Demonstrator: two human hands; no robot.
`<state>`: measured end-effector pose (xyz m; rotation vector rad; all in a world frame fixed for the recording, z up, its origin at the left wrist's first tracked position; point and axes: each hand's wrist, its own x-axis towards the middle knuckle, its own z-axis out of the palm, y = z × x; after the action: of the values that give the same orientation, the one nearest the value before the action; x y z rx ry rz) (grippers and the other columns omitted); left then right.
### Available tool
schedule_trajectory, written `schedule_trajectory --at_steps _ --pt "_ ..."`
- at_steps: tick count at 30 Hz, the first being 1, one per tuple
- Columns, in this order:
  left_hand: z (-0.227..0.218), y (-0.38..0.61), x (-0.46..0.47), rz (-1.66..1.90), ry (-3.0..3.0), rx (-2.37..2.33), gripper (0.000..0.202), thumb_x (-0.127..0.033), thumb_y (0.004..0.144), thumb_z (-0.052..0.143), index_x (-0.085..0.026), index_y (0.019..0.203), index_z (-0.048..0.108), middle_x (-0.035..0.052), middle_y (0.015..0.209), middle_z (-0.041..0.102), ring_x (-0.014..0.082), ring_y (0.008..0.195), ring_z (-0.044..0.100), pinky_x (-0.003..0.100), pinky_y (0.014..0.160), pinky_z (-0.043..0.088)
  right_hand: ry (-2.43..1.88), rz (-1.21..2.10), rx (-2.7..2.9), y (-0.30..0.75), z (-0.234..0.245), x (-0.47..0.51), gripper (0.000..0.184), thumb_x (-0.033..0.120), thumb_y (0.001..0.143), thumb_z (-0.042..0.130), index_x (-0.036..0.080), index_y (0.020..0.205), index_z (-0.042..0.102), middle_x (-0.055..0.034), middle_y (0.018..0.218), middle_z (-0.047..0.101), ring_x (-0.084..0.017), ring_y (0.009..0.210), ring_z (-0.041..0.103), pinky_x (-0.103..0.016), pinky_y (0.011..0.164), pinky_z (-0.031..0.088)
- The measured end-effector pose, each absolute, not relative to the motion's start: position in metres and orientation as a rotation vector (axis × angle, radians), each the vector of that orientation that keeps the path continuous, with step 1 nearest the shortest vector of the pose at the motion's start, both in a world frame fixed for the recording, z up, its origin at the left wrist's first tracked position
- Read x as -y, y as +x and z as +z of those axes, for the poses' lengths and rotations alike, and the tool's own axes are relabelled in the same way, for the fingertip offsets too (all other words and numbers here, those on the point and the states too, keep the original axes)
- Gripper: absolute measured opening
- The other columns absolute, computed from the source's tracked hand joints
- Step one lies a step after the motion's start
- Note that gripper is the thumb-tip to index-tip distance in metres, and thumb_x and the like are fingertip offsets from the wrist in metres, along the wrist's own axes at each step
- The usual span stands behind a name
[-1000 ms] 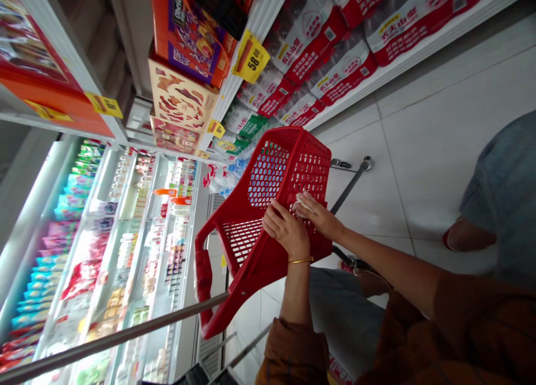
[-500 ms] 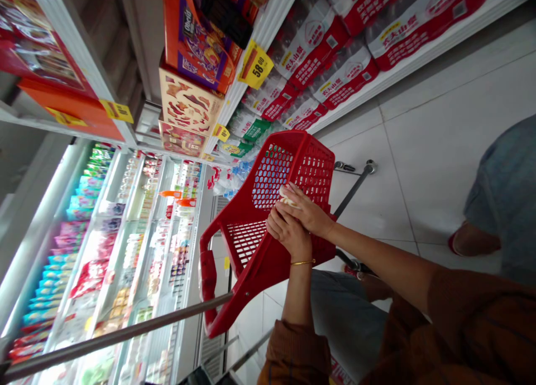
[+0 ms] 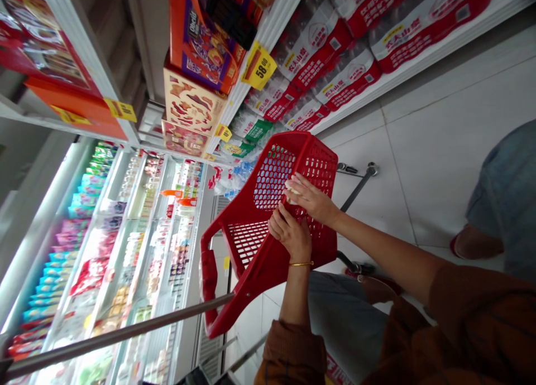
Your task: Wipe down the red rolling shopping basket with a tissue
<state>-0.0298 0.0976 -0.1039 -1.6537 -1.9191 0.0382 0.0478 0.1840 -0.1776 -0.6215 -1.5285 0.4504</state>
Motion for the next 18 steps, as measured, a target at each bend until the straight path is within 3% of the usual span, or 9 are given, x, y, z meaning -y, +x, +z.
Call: schedule_trajectory --at_steps 11,18 --pt "-0.101 -0.038 -0.09 0.019 -1.726 1.888 0.071 -0.037 0.082 0.058 -0.005 0.141 0.035 0.0239 0.134 0.045 0.0355 0.125 0.039 0.056 0.108 0.028 -0.719 0.516 1.459 0.065 -0.174 -0.191 0.046 0.019 0.097 0.041 0.029 0.142 0.039 -0.004 0.15 0.039 -0.022 0.145 0.019 -0.053 0.117 0.028" --pt "-0.089 -0.037 -0.083 -0.009 -1.768 1.831 0.066 -0.041 0.085 0.054 -0.001 0.136 0.041 0.025 0.131 0.048 0.0366 0.125 0.041 0.055 0.107 0.031 -0.729 0.498 1.444 0.062 -0.167 -0.171 0.049 0.012 0.098 0.034 0.027 0.144 0.036 -0.0056 0.154 0.03 -0.022 0.146 0.01 -0.054 0.115 0.031"
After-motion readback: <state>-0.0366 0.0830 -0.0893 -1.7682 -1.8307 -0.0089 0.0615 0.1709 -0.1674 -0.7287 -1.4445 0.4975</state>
